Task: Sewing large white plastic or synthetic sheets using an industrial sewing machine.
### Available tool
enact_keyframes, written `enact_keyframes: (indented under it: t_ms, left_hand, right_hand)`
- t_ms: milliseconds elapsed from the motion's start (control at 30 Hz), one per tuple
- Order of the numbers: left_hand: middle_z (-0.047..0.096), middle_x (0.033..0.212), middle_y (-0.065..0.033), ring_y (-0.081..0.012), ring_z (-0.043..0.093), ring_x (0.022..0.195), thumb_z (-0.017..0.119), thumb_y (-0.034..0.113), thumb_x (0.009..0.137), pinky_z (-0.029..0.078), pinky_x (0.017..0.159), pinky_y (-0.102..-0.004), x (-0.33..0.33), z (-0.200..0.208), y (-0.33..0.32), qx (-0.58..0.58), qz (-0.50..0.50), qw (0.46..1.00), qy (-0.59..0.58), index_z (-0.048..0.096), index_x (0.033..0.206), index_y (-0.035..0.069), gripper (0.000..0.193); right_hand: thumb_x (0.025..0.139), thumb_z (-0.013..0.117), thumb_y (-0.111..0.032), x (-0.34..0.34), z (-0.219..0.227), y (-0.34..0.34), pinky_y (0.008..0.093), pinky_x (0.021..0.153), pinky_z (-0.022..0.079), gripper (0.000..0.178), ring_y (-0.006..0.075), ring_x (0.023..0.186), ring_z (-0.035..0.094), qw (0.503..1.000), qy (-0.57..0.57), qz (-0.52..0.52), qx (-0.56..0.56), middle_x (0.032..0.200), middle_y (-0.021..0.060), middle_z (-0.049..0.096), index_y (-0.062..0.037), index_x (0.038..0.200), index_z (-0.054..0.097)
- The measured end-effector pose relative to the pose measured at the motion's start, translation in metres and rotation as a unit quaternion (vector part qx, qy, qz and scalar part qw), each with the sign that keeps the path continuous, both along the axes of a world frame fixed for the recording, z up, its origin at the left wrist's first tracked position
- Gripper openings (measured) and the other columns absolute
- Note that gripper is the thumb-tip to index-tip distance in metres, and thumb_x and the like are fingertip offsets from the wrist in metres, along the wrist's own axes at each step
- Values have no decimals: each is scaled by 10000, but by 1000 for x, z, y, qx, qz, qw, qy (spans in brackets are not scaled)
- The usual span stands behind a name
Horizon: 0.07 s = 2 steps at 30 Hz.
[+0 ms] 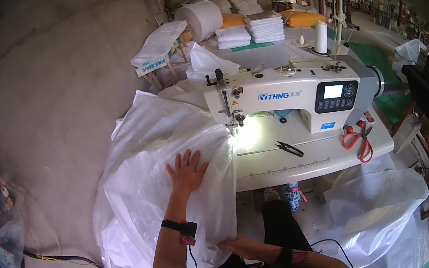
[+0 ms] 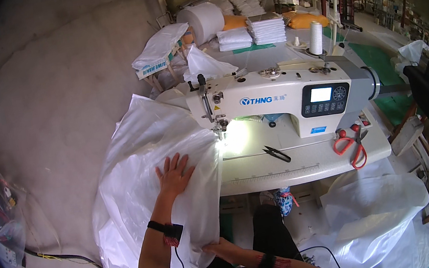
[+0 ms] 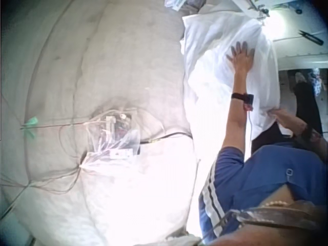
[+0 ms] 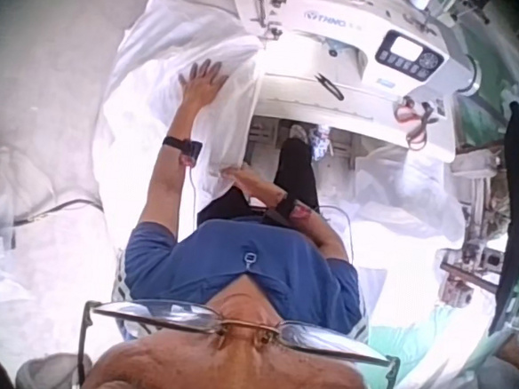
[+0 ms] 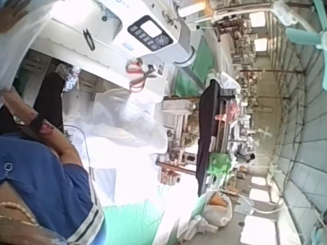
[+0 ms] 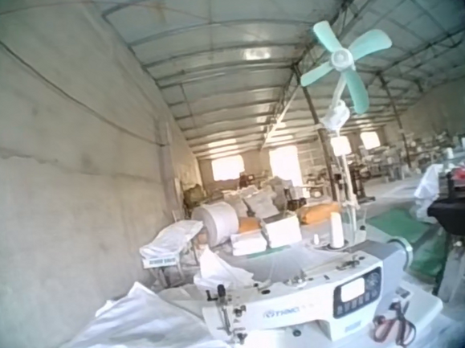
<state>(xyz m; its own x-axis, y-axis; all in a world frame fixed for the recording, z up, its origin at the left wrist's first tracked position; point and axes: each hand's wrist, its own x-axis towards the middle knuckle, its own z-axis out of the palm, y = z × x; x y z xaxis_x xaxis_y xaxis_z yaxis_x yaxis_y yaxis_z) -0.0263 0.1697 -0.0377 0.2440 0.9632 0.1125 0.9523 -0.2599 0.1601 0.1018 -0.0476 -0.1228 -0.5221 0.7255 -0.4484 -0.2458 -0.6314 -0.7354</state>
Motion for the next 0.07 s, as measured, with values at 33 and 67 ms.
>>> enact_keyframes:
  t_ms: [33,67]
  left_hand:
    - [259,1526,-31,-316,173,1416,372,603,908,33,1080,-653,0,0,2,-3,-6,1000,-4,380,1421,266,614]
    - [259,1526,-31,-316,173,1416,372,603,908,33,1080,-653,-1,0,3,-3,-5,1000,-5,380,1421,266,614]
  right_hand:
    - [870,629,-231,0,-3,0,339,954,411,505,222,1105,532,1000,0,1,0,1182,104,573,7,1290,481]
    - [859,647,-222,-1,-12,-2,348,984,400,544,228,1127,525,998,62,-20,-13,1212,104,557,7,1311,452]
